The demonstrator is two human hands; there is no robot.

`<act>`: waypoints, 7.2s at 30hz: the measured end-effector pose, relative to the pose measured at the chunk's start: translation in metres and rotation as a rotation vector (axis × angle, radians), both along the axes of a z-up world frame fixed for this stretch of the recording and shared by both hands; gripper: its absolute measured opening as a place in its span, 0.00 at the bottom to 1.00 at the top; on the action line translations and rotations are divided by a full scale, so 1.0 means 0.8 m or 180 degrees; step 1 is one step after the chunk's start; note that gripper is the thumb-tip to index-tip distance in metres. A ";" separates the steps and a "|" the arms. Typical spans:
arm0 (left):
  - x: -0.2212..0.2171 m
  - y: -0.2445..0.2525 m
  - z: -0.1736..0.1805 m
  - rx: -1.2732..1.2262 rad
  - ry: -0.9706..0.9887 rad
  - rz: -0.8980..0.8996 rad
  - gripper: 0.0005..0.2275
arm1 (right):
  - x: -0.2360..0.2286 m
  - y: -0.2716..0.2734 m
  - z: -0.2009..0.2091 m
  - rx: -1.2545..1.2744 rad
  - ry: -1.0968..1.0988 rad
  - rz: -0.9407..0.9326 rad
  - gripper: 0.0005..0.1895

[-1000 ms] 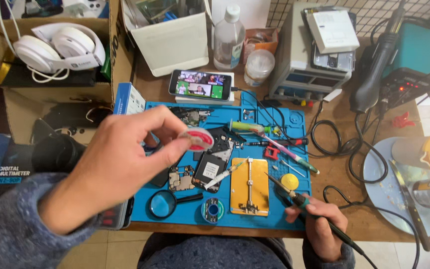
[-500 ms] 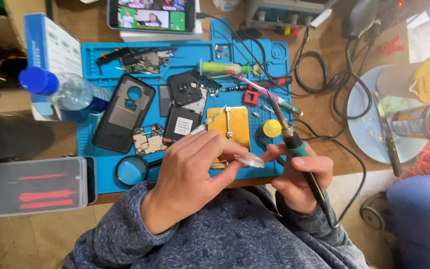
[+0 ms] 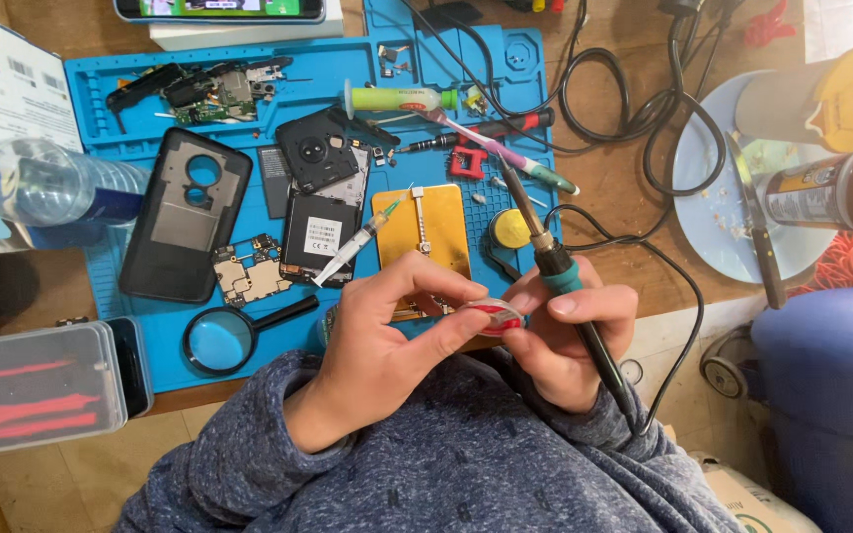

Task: The person uses a soldering iron and solder wire to work on a small electronic component held in a vise. They retrieve a spool of wire from a box, cut a piece with scissors, and then apply solder to the component.

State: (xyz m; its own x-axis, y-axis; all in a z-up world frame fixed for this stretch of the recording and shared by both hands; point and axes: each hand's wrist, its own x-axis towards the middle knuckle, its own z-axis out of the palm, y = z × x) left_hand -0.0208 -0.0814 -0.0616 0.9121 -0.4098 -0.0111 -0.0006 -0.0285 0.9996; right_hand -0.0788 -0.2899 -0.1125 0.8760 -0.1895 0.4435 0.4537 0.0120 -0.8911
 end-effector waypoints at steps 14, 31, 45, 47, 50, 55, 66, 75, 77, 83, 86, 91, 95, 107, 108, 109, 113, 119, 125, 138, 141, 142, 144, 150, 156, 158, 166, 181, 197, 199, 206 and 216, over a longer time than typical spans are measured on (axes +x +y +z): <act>-0.036 0.052 -0.014 0.0078 -0.0881 -0.0593 0.04 | -0.002 -0.032 0.002 -0.0800 -0.0700 0.0434 0.06; -0.025 0.044 -0.003 0.0902 -0.2079 -0.0021 0.06 | 0.011 -0.013 0.012 -0.1435 -0.0673 0.0916 0.24; -0.007 0.057 0.016 0.0995 -0.1936 0.0333 0.04 | 0.011 0.004 0.006 -0.1059 -0.0779 0.0419 0.24; 0.008 0.066 0.020 -0.0237 -0.0003 0.0223 0.06 | 0.009 0.011 0.005 -0.0839 -0.0649 -0.0007 0.21; 0.024 0.071 0.020 -0.0612 0.0353 0.0519 0.11 | 0.011 0.023 0.005 -0.0535 -0.0495 -0.0142 0.21; 0.023 0.056 0.029 -0.0630 0.0420 0.0523 0.11 | 0.016 0.035 0.013 -0.0342 -0.0407 -0.0052 0.24; 0.021 0.053 0.050 -0.0429 0.0567 0.0209 0.16 | 0.027 0.051 0.027 -0.0296 -0.0230 -0.0137 0.25; 0.012 0.082 0.082 0.1127 -0.0942 0.0052 0.32 | 0.031 0.054 0.032 -0.0347 -0.0419 0.0214 0.22; 0.014 0.098 0.092 0.1507 -0.1511 -0.0300 0.33 | 0.032 0.055 0.023 -0.0283 -0.0484 0.0356 0.23; 0.118 0.180 0.184 0.3330 -0.3212 0.0333 0.20 | 0.046 0.045 0.006 -0.0245 -0.0600 0.0087 0.25; 0.214 0.214 0.202 0.4466 -0.3201 0.0680 0.20 | 0.046 0.039 -0.021 -0.0269 -0.0568 -0.0175 0.25; 0.379 0.240 0.142 0.5845 -0.3631 0.0682 0.20 | 0.047 0.038 -0.037 -0.0302 -0.0644 -0.0485 0.24; 0.445 0.234 0.092 0.6046 -0.3882 0.0535 0.20 | 0.049 0.040 -0.038 -0.0230 -0.0632 -0.0679 0.25; 0.466 0.251 0.060 0.5924 -0.4384 0.0566 0.11 | 0.060 0.032 -0.053 -0.0333 -0.0509 -0.0739 0.26; 0.465 0.250 0.056 0.5923 -0.4384 0.0561 0.11 | 0.059 0.030 -0.053 -0.0332 -0.0506 -0.0740 0.26; 0.463 0.251 0.054 0.5900 -0.4366 0.0474 0.11 | 0.059 0.029 -0.052 -0.0375 -0.0437 -0.0725 0.25; 0.455 0.250 0.047 0.5855 -0.4415 0.0416 0.07 | 0.050 0.030 -0.056 -0.0267 -0.0239 -0.0658 0.26; 0.420 0.233 0.035 0.5719 -0.4469 0.0286 0.08 | 0.041 0.032 -0.050 0.0078 0.0201 -0.0615 0.24; 0.409 0.244 0.034 0.5730 -0.4739 0.0384 0.11 | 0.046 0.019 -0.072 -0.0108 0.0011 -0.0649 0.26; 0.416 0.224 0.050 0.5691 -0.4207 -0.0342 0.16 | 0.043 -0.039 -0.129 0.0175 0.0304 -0.0495 0.31; 0.415 0.214 0.043 0.5744 -0.3800 -0.0508 0.09 | 0.068 -0.123 -0.172 0.2003 0.2885 -0.0357 0.27; 0.412 0.209 0.043 0.5866 -0.3630 -0.0562 0.09 | 0.073 -0.150 -0.184 0.0997 0.2691 0.0254 0.27; 0.406 0.202 0.045 0.5995 -0.3467 -0.0599 0.10 | 0.072 -0.174 -0.208 -0.0003 0.2443 0.0852 0.28; 0.411 0.208 0.026 0.5954 -0.3965 -0.0416 0.05 | 0.072 -0.161 -0.238 -0.0291 0.0607 0.1018 0.31; 0.414 0.212 0.051 0.6190 -0.4274 -0.0289 0.07 | 0.068 -0.161 -0.242 -0.0381 0.0513 0.0933 0.33; 0.426 0.216 0.052 0.6281 -0.3960 -0.0552 0.16 | 0.065 -0.162 -0.243 -0.0422 0.0466 0.0888 0.33; 0.437 0.237 0.104 0.6223 -0.4559 -0.0002 0.08 | 0.085 -0.166 -0.234 0.2016 0.3462 0.0437 0.29; 0.266 0.268 0.253 0.6882 -0.5848 0.1648 0.10 | 0.056 0.028 -0.060 0.0372 -0.0182 -0.0483 0.26; 0.017 0.215 0.099 0.2248 -0.2157 0.1532 0.25 | 0.061 0.024 -0.029 0.0234 -0.0400 -0.0263 0.26; 0.013 0.194 0.060 0.1507 -0.1791 0.1616 0.26 | 0.060 0.025 -0.027 0.0279 -0.0391 -0.0265 0.25; 0.004 0.117 -0.014 -0.0382 0.0464 0.0977 0.21 | 0.061 0.023 -0.025 0.0300 -0.0294 -0.0303 0.25; 0.010 0.023 -0.040 -0.1407 0.1255 0.0570 0.18 | 0.055 0.030 -0.009 0.0287 -0.0015 -0.0194 0.27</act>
State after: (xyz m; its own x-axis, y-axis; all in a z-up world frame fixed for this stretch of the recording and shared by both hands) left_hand -0.0131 -0.0633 -0.0940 0.9290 -0.2934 -0.2256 0.3378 0.4229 0.8408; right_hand -0.0348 -0.2660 -0.1198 0.8595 -0.2819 0.4263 0.4603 0.0643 -0.8854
